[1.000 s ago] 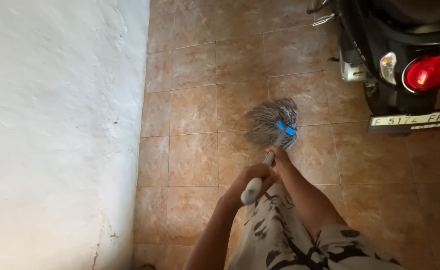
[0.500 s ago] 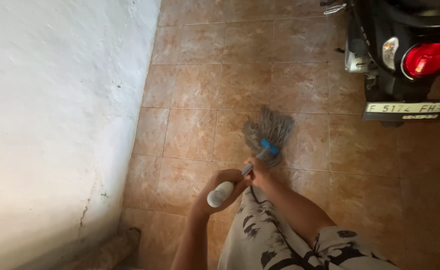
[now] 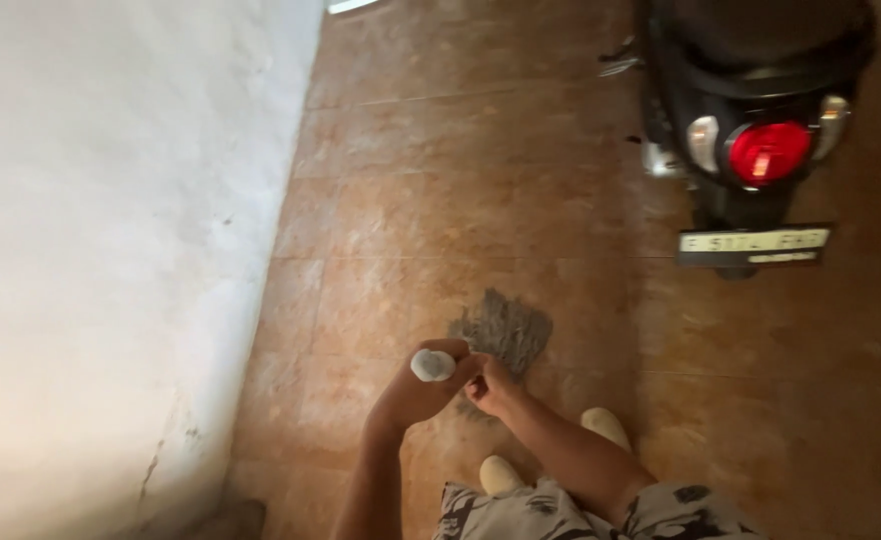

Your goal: Mopping the tiled floor of a room containing a parked scooter and audio equipment.

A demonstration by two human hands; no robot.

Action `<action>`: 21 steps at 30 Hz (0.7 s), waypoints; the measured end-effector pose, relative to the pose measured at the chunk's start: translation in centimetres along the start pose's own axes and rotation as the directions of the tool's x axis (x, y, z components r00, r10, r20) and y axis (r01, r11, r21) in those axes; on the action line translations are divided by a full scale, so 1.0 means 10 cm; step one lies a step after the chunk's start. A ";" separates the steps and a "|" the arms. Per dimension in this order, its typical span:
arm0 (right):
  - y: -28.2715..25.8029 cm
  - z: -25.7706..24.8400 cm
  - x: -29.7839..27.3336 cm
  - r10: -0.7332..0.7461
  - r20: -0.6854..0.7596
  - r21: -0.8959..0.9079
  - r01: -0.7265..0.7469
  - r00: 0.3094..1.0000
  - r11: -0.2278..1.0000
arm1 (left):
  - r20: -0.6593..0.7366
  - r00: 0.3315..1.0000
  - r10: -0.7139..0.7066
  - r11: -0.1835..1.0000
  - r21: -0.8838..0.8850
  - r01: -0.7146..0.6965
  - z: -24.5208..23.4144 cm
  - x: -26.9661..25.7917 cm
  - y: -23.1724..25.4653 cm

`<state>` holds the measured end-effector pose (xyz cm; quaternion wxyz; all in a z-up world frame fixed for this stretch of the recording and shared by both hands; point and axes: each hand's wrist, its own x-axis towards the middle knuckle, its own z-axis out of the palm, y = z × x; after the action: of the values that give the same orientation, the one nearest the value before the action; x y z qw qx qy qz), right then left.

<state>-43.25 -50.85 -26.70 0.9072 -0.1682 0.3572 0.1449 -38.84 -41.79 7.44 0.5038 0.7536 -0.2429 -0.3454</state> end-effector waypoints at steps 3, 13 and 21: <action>-0.40 -0.25 -0.03 -0.046 0.052 0.038 0.044 0.998 0.998 | 0.071 0.995 -0.064 0.996 0.064 0.060 0.36 0.38 0.25; -2.07 -0.87 -0.69 -0.204 -0.045 0.065 0.206 0.978 0.976 | 0.157 0.973 0.168 0.978 0.096 -0.185 1.64 1.50 0.60; -2.73 -2.61 0.28 -0.225 -0.123 -0.035 0.222 0.967 0.974 | 0.183 0.892 0.414 0.889 0.129 -0.439 2.38 1.84 0.54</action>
<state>-46.51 -85.74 -41.10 0.8916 -0.2256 0.3912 0.0343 -45.26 -71.03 1.34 0.4828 0.6928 -0.4680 -0.2604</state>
